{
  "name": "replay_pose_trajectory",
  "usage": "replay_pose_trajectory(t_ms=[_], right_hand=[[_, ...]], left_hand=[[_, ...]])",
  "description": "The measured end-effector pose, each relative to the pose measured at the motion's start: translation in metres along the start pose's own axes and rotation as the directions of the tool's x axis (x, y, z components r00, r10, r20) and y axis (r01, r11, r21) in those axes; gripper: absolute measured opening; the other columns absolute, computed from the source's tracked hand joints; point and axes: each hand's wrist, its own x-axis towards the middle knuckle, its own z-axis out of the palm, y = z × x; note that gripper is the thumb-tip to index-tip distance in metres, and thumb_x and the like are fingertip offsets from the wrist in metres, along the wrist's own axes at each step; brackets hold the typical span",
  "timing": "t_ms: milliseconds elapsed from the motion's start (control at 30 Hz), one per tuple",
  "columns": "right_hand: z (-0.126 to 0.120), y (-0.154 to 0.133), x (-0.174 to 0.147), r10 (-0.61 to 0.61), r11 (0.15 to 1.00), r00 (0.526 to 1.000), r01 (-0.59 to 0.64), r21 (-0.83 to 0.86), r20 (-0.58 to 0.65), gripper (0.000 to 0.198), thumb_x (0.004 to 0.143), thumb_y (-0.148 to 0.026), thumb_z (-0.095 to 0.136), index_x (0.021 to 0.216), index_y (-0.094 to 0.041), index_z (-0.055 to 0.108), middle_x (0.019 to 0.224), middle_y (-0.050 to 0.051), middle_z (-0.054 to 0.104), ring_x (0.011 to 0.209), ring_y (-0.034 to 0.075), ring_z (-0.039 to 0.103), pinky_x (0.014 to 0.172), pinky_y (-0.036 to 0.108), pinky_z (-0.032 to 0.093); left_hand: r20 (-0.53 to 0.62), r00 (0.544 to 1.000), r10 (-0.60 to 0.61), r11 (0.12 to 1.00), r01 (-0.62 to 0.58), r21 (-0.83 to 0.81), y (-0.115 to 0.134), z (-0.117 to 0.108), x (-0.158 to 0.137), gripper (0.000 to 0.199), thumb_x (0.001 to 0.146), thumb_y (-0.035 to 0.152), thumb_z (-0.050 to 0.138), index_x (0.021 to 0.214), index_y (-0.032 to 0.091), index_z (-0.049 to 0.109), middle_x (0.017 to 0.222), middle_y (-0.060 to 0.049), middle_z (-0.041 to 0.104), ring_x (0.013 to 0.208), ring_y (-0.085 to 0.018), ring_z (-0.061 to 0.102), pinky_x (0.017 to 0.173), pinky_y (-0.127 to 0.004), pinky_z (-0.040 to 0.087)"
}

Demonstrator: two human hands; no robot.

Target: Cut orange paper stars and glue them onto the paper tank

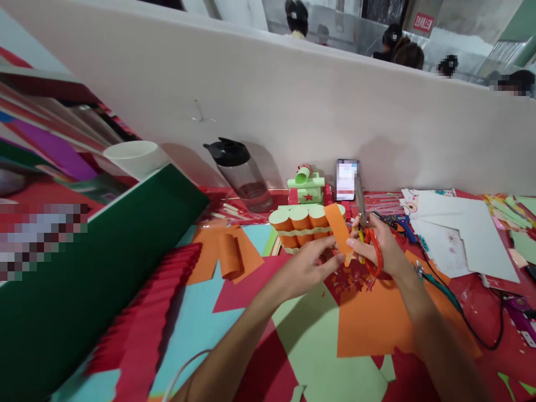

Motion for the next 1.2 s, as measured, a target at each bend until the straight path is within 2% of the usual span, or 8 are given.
replay_pose_trajectory(t_ms=[167,300,467,567,700,833,1000,1200], right_hand=[[0.012,0.009,0.003,-0.047,0.991,0.966,0.076,0.105,-0.255,0.041,0.08,-0.035,0.083,0.105,-0.026,0.052,0.093,-0.004,0.063,0.063,0.011,0.062,0.055,0.025,0.053],[0.018,0.013,0.004,-0.077,0.984,0.935,0.128,0.125,-0.347,0.038,0.082,-0.034,0.082,0.105,-0.027,0.052,0.091,-0.004,0.065,0.066,0.013,0.067,0.06,0.028,0.058],[0.022,0.015,0.004,-0.061,0.981,0.926,0.124,0.148,-0.373,0.044,0.082,-0.037,0.083,0.109,-0.027,0.049,0.082,-0.005,0.065,0.064,0.017,0.07,0.058,0.03,0.059],[0.025,0.015,0.004,-0.057,0.979,0.924,0.127,0.163,-0.377,0.044,0.083,-0.038,0.083,0.108,-0.026,0.049,0.079,-0.005,0.066,0.06,0.016,0.068,0.057,0.03,0.058],[0.03,0.018,0.003,-0.066,0.972,0.909,0.152,0.18,-0.412,0.042,0.083,-0.034,0.084,0.107,-0.027,0.05,0.078,-0.007,0.066,0.06,0.016,0.068,0.057,0.03,0.059],[0.031,0.019,0.003,-0.076,0.972,0.9,0.163,0.17,-0.429,0.041,0.081,-0.029,0.084,0.106,-0.026,0.052,0.083,-0.006,0.067,0.061,0.015,0.068,0.059,0.03,0.06],[0.03,0.021,0.005,-0.084,0.976,0.901,0.161,0.148,-0.426,0.04,0.083,-0.036,0.082,0.106,-0.027,0.05,0.077,-0.007,0.065,0.056,0.014,0.066,0.055,0.029,0.059],[0.029,0.023,0.005,-0.063,0.977,0.915,0.138,0.162,-0.399,0.043,0.083,-0.038,0.083,0.107,-0.027,0.049,0.078,-0.007,0.065,0.053,0.013,0.064,0.054,0.029,0.057]], left_hand=[[-0.028,0.999,-0.045,0.995,0.043,-0.088,-0.004,0.008,0.001,0.028,0.098,0.046,0.062,0.086,0.021,0.061,0.079,0.0,0.061,0.069,-0.016,0.056,0.058,-0.024,0.044],[-0.097,0.993,-0.07,0.977,0.049,-0.209,-0.006,0.011,0.003,0.031,0.099,0.048,0.061,0.085,0.021,0.059,0.074,0.002,0.057,0.067,-0.015,0.056,0.063,-0.025,0.045],[-0.216,0.969,-0.121,0.949,0.049,-0.311,0.0,0.008,0.005,0.033,0.095,0.051,0.067,0.086,0.02,0.061,0.08,-0.002,0.067,0.067,-0.014,0.059,0.063,-0.025,0.048],[-0.27,0.953,-0.137,0.937,0.036,-0.348,0.003,0.007,0.004,0.033,0.094,0.052,0.068,0.086,0.02,0.061,0.08,-0.001,0.067,0.064,-0.013,0.056,0.062,-0.025,0.049],[-0.231,0.96,-0.156,0.934,0.068,-0.35,0.002,0.009,0.004,0.033,0.093,0.051,0.069,0.086,0.02,0.06,0.072,0.002,0.061,0.063,-0.013,0.057,0.062,-0.025,0.049],[-0.232,0.96,-0.156,0.935,0.068,-0.349,-0.001,0.012,0.005,0.033,0.092,0.05,0.069,0.085,0.02,0.059,0.075,0.0,0.065,0.064,-0.013,0.057,0.061,-0.024,0.048],[-0.235,0.958,-0.163,0.926,0.066,-0.372,0.001,0.012,0.005,0.031,0.091,0.05,0.071,0.087,0.02,0.061,0.074,0.002,0.063,0.062,-0.012,0.056,0.06,-0.024,0.048],[-0.269,0.953,-0.139,0.928,0.03,-0.373,-0.001,0.013,0.006,0.031,0.091,0.048,0.069,0.085,0.02,0.061,0.075,0.0,0.065,0.06,-0.011,0.055,0.058,-0.024,0.048]])
